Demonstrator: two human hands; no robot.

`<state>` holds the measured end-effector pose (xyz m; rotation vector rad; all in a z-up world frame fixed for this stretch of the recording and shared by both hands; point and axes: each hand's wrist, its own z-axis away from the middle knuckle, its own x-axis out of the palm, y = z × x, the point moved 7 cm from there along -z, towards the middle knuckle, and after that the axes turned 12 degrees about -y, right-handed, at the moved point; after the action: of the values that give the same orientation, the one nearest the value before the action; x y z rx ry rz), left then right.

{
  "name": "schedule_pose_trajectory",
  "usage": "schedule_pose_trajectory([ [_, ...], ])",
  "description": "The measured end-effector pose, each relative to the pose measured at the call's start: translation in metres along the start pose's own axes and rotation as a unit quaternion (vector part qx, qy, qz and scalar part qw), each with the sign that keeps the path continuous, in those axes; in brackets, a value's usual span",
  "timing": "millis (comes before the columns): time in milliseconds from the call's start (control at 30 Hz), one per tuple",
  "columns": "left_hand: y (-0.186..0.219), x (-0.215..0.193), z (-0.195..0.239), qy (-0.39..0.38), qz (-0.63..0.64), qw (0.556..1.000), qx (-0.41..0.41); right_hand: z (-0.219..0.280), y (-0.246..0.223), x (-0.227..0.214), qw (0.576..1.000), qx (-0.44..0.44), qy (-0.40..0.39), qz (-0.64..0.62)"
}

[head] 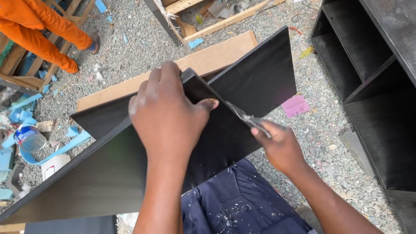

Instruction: The person sands the edges of a black rectangular board using a piece of sandpaper held in their right hand. They hold the board steady with their left hand and rub the sandpaper along the edges to smooth the surface.

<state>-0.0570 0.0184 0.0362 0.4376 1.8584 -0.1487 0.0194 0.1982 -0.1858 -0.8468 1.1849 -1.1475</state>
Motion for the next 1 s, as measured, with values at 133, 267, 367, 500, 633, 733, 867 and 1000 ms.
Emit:
schedule_pose_trajectory([
  [133,0.026,0.002,0.004,0.083,-0.035,0.996,0.022,0.027,-0.170,-0.017,0.946,-0.321,0.042,0.012],
  [267,0.041,0.011,0.005,0.147,0.038,0.987,0.061,0.006,-0.218,-0.017,0.911,-0.361,0.192,0.051],
  [367,0.039,0.013,0.011,0.161,0.068,0.980,0.094,-0.016,-0.198,-0.013,0.907,-0.358,0.212,0.057],
  [500,0.031,0.005,0.036,0.044,0.086,0.990,0.107,-0.038,-0.175,-0.017,0.910,-0.363,0.193,0.049],
  [633,-0.012,0.002,0.054,0.034,0.079,0.995,0.048,-0.034,-0.189,-0.012,0.918,-0.355,0.167,0.058],
  [733,-0.066,-0.001,0.069,0.101,0.074,0.992,0.022,-0.029,-0.194,-0.010,0.910,-0.376,0.170,0.050],
  [867,-0.147,-0.002,0.071,0.078,0.065,0.993,-0.057,-0.044,-0.172,-0.017,0.887,-0.408,0.202,0.072],
  [1000,-0.178,-0.006,0.062,0.018,0.094,0.993,-0.071,-0.045,-0.165,-0.012,0.867,-0.442,0.217,0.074],
])
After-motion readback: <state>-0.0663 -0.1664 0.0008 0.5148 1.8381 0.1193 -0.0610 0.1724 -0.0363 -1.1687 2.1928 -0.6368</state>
